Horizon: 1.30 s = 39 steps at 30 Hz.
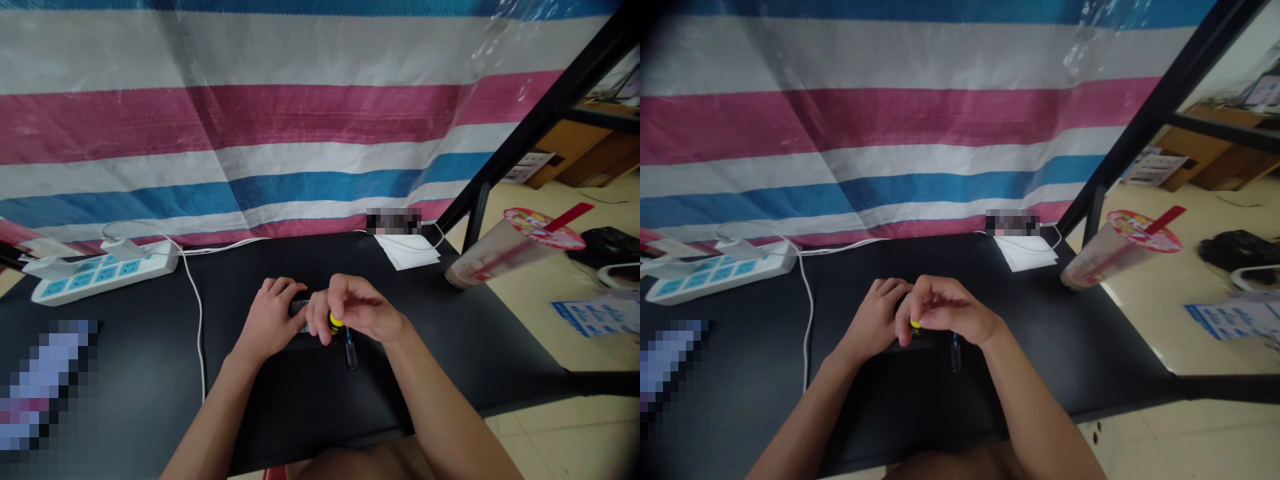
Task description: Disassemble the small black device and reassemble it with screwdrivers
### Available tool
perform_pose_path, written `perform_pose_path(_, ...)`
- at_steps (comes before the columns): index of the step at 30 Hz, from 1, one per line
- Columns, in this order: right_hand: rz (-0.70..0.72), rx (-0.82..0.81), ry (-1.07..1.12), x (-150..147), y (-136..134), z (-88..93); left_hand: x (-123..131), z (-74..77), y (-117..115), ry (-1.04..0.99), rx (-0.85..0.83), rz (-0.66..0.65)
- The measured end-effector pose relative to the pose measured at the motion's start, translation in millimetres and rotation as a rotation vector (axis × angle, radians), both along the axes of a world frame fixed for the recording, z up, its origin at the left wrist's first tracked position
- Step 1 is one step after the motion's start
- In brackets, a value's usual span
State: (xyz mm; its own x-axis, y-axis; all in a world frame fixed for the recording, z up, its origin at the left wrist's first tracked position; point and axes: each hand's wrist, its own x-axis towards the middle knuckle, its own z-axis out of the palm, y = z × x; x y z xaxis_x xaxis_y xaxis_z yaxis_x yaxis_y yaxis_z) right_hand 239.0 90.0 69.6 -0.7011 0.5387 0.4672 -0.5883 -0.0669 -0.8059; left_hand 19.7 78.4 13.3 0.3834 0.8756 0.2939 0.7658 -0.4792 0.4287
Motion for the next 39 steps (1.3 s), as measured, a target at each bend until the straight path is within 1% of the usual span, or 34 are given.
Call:
perform_pose_path(3, 0.008, 0.015, -0.012, -4, -1, -0.5, -1, -1.4, 0, 0.025, -0.015, -0.012)
perform_pose_path(7, -0.063, 0.030, 0.012, -9, -2, 3.3, -2, -2.8, 1, 0.057, -0.019, -0.018)
perform_pose_path(14, -0.120, 0.042, -0.078, -2, -3, 6.2, -1, -0.6, 0, 0.055, -0.018, -0.008)
perform_pose_path(17, -0.116, 0.074, -0.094, 0, -3, 7.4, -1, 0.5, 0, 0.039, -0.019, -0.020)
perform_pose_path(23, -0.018, 0.040, -0.015, 1, -2, 6.8, -1, 0.7, 0, 0.035, -0.015, -0.018)
perform_pose_path(27, -0.074, 0.055, -0.005, -3, 0, 6.7, 0, 0.9, 0, 0.028, -0.022, -0.005)
perform_pose_path(32, -0.150, 0.072, -0.061, -7, 0, 4.9, -1, -1.0, 0, 0.014, -0.009, -0.007)
perform_pose_path(34, -0.126, 0.083, -0.089, -6, -1, 4.6, -2, -2.2, 0, 0.013, -0.012, -0.021)
perform_pose_path(37, -0.057, 0.108, -0.070, -4, -1, 5.6, -3, -2.8, 1, 0.024, -0.017, -0.034)
perform_pose_path(39, -0.058, 0.103, -0.032, -4, -1, 6.6, -3, -2.3, 1, 0.036, -0.018, -0.033)
